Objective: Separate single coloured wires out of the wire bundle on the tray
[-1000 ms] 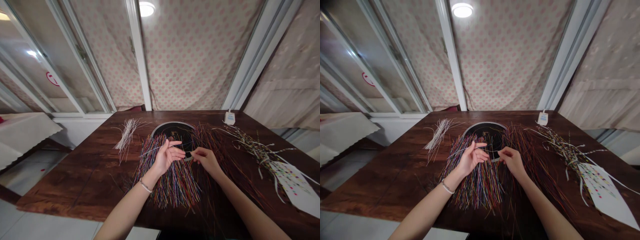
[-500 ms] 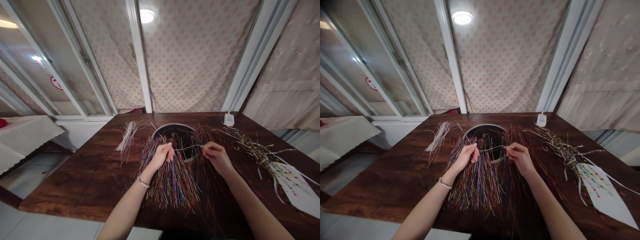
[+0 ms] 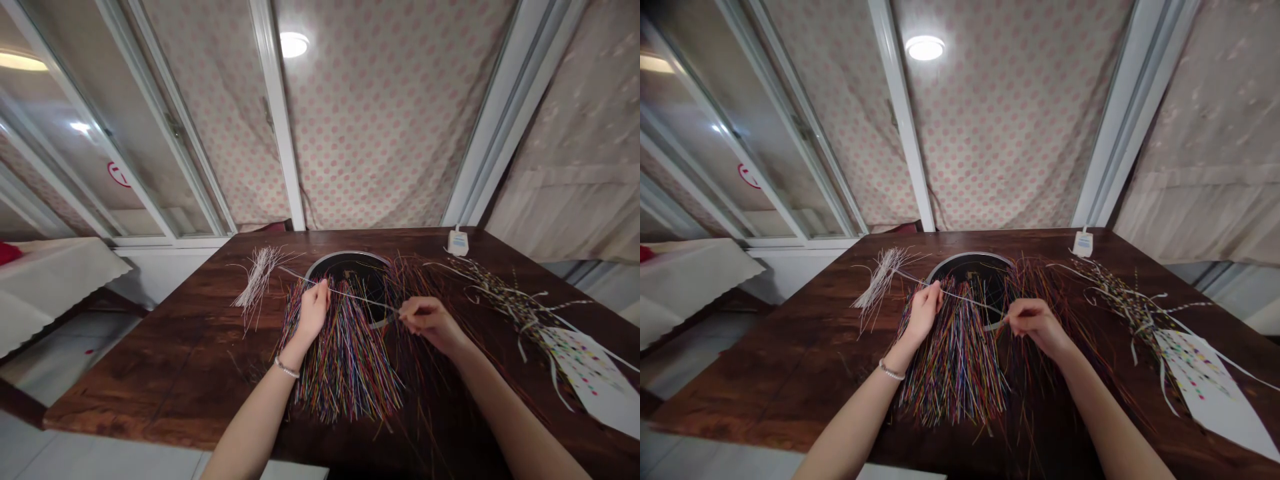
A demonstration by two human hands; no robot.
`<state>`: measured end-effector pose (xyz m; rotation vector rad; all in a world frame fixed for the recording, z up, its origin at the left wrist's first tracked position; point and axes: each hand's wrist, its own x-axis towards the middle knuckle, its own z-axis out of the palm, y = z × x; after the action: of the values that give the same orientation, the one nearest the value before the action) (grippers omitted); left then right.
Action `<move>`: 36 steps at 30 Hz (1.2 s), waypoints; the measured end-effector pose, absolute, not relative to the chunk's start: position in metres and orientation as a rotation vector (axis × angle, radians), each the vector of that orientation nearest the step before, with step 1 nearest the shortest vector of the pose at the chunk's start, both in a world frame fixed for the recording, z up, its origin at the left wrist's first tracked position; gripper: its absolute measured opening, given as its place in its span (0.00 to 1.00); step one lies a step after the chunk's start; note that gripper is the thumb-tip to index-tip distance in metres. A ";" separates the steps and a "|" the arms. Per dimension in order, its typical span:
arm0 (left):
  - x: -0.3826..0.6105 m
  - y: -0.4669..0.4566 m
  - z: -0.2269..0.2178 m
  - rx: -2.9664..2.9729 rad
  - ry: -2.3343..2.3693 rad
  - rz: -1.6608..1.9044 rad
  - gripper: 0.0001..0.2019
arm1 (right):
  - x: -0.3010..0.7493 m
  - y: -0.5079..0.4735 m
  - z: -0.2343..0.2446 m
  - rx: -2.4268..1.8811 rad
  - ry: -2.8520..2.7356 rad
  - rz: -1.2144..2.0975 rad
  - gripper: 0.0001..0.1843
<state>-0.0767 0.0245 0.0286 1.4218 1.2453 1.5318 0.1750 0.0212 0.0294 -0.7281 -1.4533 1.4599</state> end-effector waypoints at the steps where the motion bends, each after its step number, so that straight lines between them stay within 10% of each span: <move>1: -0.076 0.025 0.028 1.433 1.211 1.479 0.23 | 0.181 0.025 0.030 -0.747 -1.351 1.381 0.07; 8: -0.085 0.024 0.039 1.120 0.871 1.506 0.22 | 0.204 0.041 0.029 -1.201 -1.399 1.332 0.09; 19: -0.102 0.036 0.033 0.942 0.964 1.788 0.20 | 0.263 0.052 0.034 -0.785 -1.059 1.391 0.03; 36: -0.055 0.019 0.018 1.333 0.946 0.998 0.24 | 0.133 0.013 0.010 -0.945 -1.550 1.513 0.07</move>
<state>-0.0548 0.0193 0.0184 1.3332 0.9461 0.9976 0.1331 0.0129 0.0096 -0.9450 -1.5500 1.5134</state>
